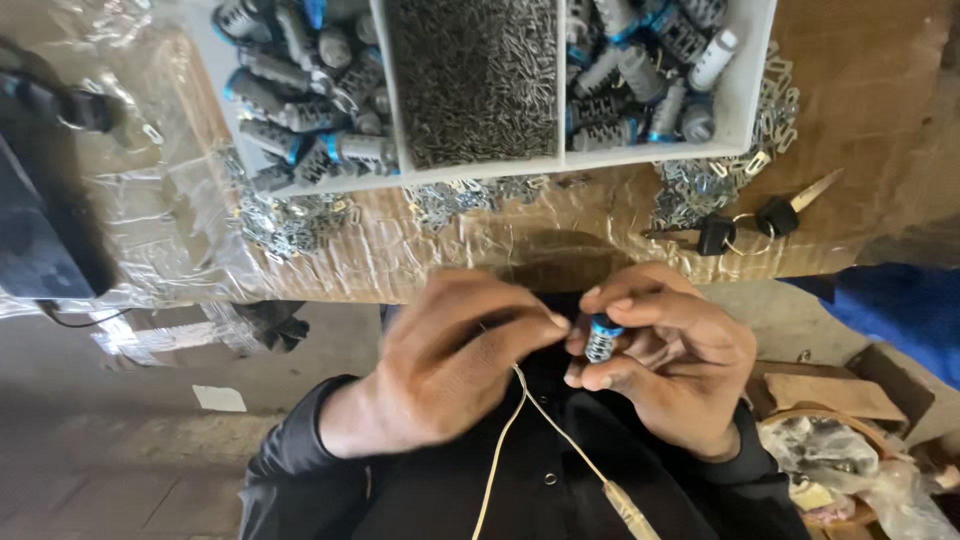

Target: The person sits at a workbench and assembles padlock bodies by hand, picking small metal parts from a compartment tray and inserting them one at a time into the lock cylinders, occasionally reaching across the table for parts and setting finished pieces aside.

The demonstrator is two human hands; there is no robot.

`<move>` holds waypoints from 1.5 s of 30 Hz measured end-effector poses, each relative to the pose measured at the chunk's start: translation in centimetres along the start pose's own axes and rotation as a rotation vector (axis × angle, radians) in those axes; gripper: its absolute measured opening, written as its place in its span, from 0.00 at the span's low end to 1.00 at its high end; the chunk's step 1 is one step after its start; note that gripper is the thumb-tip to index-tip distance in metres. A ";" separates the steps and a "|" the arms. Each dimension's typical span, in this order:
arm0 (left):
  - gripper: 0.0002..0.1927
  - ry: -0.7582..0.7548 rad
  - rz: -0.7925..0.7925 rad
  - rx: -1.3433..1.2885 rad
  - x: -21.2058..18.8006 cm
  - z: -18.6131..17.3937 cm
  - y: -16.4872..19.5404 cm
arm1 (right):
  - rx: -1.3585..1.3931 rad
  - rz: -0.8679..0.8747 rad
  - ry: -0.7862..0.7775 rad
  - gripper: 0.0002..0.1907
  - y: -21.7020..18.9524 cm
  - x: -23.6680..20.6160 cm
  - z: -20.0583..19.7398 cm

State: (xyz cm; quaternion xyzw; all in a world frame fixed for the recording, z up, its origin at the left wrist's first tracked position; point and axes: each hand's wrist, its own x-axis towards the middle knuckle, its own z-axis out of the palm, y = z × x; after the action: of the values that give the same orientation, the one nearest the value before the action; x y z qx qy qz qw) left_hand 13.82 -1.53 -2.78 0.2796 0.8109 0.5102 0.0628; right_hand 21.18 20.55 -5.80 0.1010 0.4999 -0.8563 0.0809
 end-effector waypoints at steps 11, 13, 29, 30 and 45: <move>0.14 -0.024 0.188 0.053 1.3 -0.4 -0.3 | -0.236 -0.014 -0.001 0.18 0.6 0.1 0.6; 0.15 -0.081 0.194 0.012 1.4 -1.1 -0.6 | -0.220 0.005 -0.010 0.19 0.5 0.2 0.8; 0.30 -0.157 0.135 0.477 3.8 3.2 0.1 | 0.008 -0.027 0.236 0.17 -0.1 -3.5 -2.5; 0.27 -0.164 0.114 0.485 4.3 3.2 0.2 | -0.009 -0.043 0.252 0.17 0.0 -3.8 -2.7; 0.12 -0.052 0.269 0.381 3.2 1.7 -1.0 | -0.037 -0.091 0.132 0.15 -0.9 -2.9 -2.1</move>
State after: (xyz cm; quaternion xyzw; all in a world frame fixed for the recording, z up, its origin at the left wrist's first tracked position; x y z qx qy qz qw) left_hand 11.43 1.10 -3.84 0.4050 0.8462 0.3442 -0.0386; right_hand 23.93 22.90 -5.31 0.1330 0.5240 -0.8412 0.0105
